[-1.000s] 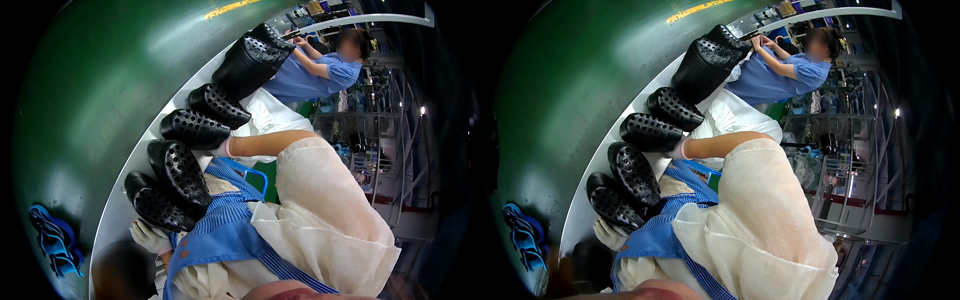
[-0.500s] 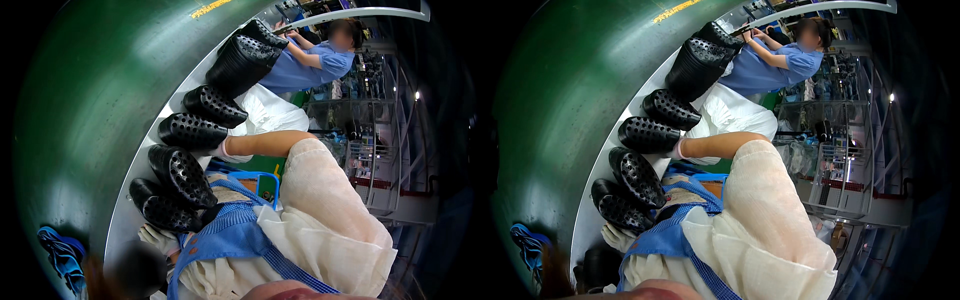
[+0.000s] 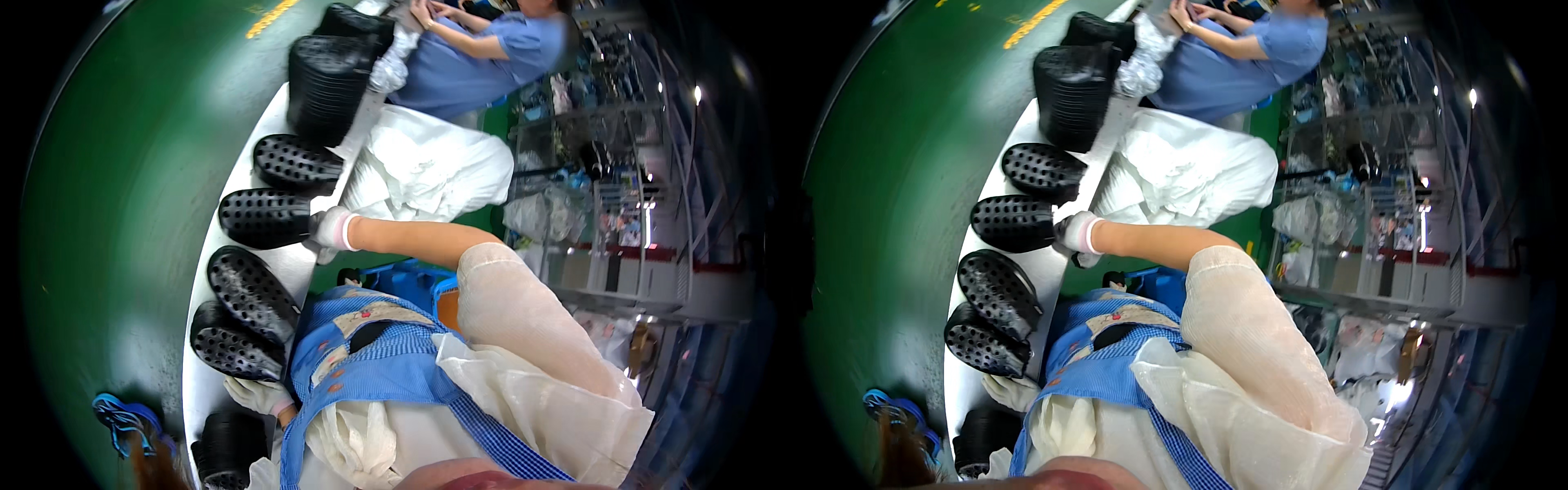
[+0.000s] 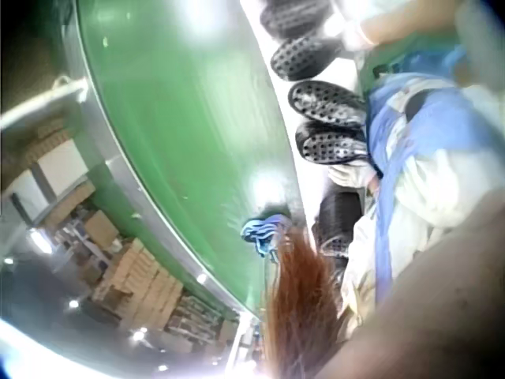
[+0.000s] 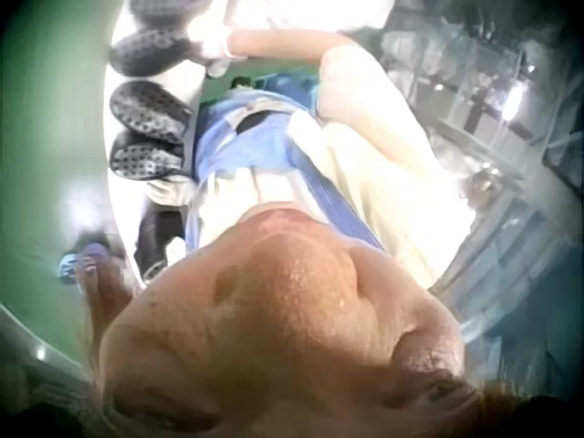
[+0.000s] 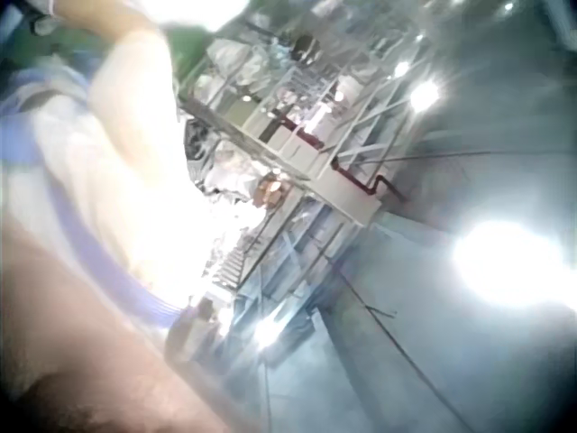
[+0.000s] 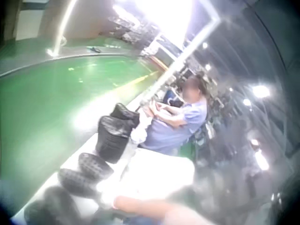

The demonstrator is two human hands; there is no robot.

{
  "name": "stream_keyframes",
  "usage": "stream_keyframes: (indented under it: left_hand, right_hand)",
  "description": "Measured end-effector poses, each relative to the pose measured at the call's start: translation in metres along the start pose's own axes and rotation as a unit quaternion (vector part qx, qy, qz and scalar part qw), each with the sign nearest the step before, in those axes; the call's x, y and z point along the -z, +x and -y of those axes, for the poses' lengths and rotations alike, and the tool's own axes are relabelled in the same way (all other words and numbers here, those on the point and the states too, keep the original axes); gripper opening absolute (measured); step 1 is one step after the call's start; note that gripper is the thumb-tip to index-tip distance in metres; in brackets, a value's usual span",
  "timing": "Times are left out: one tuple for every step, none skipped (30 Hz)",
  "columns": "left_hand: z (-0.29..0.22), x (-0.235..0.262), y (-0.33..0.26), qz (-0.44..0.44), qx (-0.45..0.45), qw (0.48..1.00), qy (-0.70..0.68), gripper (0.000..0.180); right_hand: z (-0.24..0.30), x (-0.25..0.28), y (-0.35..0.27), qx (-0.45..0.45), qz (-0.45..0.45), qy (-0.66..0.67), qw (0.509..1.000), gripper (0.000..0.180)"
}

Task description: The person picks up black shoe components from a table, inserts them into blue and black sneakers, and places the assembled items back onto a conveyor belt.

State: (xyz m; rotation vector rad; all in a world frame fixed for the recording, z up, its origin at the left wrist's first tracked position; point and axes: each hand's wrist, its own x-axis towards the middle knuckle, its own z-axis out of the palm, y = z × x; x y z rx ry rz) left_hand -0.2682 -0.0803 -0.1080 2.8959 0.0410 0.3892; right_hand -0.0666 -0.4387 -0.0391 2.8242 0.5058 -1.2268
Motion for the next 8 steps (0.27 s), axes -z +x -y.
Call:
stream_keyframes:
  left_hand:
    - [0.003,-0.006,-0.002,-0.005,-0.013,1.0,0.005,0.053]
    - [0.003,-0.009,-0.001,-0.009,-0.036,0.999,0.008,0.053]
    - [0.003,-0.008,0.001,-0.001,-0.044,0.999,0.006,0.052]
    - [0.002,-0.01,0.003,0.008,-0.054,0.998,0.002,0.052]
    - [0.015,-0.022,-0.008,-0.018,-0.052,0.998,0.018,0.053]
    - [0.023,-0.022,-0.01,0.032,-0.034,0.998,0.046,0.056]
    - [0.035,-0.023,-0.018,0.065,-0.009,0.993,0.097,0.057]
    - [0.053,-0.029,-0.026,0.099,0.01,0.984,0.145,0.059]
  right_hand:
    - [-0.009,-0.007,-0.015,0.029,-0.031,0.021,0.999,0.037]
    - [-0.013,-0.009,-0.035,-0.002,-0.041,0.087,0.995,0.036]
    - [-0.022,-0.028,-0.055,-0.038,-0.076,0.149,0.985,0.034]
    - [-0.035,-0.053,-0.076,-0.075,-0.109,0.212,0.968,0.033]
    - [-0.044,-0.085,-0.097,-0.059,-0.214,0.278,0.935,0.029]
    - [-0.049,-0.092,-0.13,-0.129,-0.166,0.295,0.932,0.028]
    - [-0.057,-0.101,-0.158,-0.152,-0.136,0.315,0.927,0.027]
    - [-0.071,-0.151,-0.178,-0.172,-0.192,0.345,0.902,0.027]
